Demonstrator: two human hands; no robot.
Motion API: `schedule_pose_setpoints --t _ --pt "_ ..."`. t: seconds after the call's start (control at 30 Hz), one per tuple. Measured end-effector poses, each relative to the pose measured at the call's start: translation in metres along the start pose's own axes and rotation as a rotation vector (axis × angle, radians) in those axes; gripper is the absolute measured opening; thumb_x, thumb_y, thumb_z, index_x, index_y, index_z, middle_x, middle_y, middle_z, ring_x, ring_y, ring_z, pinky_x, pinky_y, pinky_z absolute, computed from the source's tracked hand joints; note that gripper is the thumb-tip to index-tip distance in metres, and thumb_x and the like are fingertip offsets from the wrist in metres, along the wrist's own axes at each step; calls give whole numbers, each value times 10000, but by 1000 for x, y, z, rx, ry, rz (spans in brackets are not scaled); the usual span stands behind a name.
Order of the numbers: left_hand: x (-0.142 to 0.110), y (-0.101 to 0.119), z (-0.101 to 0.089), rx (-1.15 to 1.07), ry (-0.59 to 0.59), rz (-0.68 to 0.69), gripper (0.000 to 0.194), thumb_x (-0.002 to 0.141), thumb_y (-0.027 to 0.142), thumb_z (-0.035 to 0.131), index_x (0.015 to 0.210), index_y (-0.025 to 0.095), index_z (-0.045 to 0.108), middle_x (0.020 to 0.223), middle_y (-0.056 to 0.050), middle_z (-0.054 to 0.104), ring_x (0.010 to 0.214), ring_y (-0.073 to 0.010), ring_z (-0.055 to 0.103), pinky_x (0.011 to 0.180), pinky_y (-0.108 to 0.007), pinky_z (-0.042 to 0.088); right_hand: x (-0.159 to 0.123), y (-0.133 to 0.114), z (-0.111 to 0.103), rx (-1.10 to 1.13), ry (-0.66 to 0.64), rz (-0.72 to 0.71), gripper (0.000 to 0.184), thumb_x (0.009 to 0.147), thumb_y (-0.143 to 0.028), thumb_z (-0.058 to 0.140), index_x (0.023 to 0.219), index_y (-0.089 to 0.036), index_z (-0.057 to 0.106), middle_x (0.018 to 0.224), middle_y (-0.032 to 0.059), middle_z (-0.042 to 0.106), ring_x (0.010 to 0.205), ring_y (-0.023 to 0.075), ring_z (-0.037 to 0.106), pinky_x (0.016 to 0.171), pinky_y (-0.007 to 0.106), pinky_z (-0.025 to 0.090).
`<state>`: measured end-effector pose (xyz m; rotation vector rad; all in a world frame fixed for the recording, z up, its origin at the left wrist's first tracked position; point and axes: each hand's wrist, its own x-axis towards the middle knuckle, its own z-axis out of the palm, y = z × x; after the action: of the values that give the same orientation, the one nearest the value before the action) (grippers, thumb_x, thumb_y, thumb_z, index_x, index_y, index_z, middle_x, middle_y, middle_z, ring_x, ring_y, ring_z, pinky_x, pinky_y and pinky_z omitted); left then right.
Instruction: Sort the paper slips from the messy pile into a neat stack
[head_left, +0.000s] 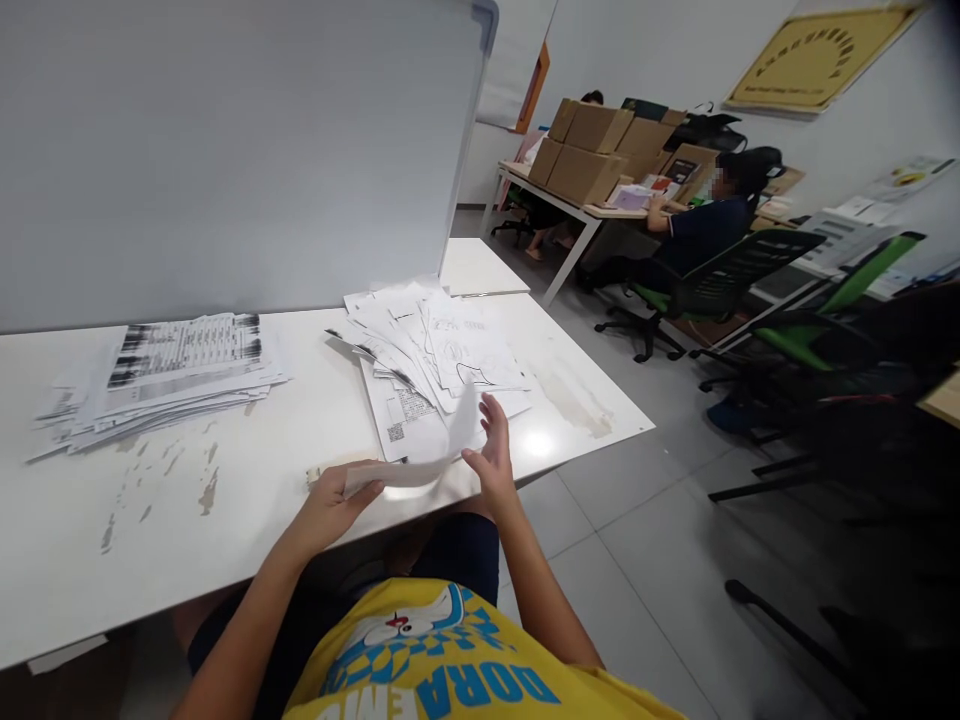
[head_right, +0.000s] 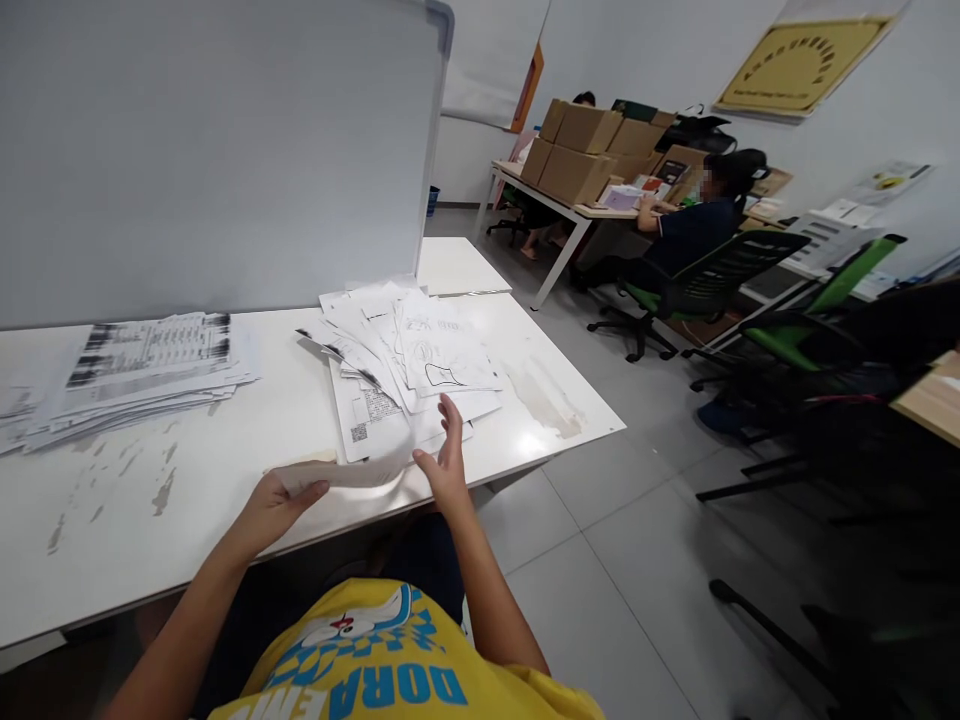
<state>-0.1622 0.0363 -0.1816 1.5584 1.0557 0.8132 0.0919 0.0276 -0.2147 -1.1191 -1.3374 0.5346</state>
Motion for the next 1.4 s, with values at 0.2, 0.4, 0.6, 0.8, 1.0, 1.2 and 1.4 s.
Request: schedule_pose_setpoints --t 0.2,0.4,0.6,0.8,1.0,1.2,1.4 --pt "-19 -32 16 55 235 272 384 841 400 676 1184 230 641 1184 -120 693 1178 -281 628 1053 -473 499 -6 22 -5 184 -82 207 318 826 -370 626 1114 -247 572 1038 79 672 1057 250 632 964 425 499" --pt "-26 -47 33 49 517 146 309 869 441 630 1069 210 586 1031 -87 686 1008 -235 667 939 -422 548 -27 17 -11 77 -220 221 211 868 -430 608 953 -245 664 979 72 697 980 243 650 937 411 507" --pt "-28 -45 29 318 747 270 313 893 378 587 1141 189 549 1046 -96 658 984 -222 649 916 -412 544 -14 15 -52 37 -211 553 367 779 -456 655 1054 -213 661 995 68 729 946 262 670 829 384 538" --pt "-26 -46 19 908 414 360 496 942 294 451 1420 162 483 1429 -147 554 1399 -291 447 1157 -484 376 -8 14 -74 -4 -273 733 444 694 -399 682 1080 -179 682 959 73 749 916 275 678 754 375 539" --pt "-23 -53 26 1000 376 364 552 951 251 416 1493 147 409 1498 -136 477 1454 -289 364 1197 -502 322 -7 10 -77 -39 -238 788 450 675 -360 672 1084 -172 694 938 78 755 885 282 689 712 366 538" --pt "-23 -53 26 1020 392 360 538 951 247 418 1480 154 425 1485 -124 496 1439 -283 392 1184 -507 340 -9 4 -84 -88 -228 817 448 694 -325 653 1109 -165 707 928 81 762 860 278 701 692 355 547" --pt "-23 -54 27 991 392 355 540 945 241 427 1477 152 426 1484 -130 496 1444 -284 382 1193 -517 328 -9 -10 -84 -103 -236 848 480 705 -291 630 1165 -175 703 940 83 766 789 275 708 632 365 561"
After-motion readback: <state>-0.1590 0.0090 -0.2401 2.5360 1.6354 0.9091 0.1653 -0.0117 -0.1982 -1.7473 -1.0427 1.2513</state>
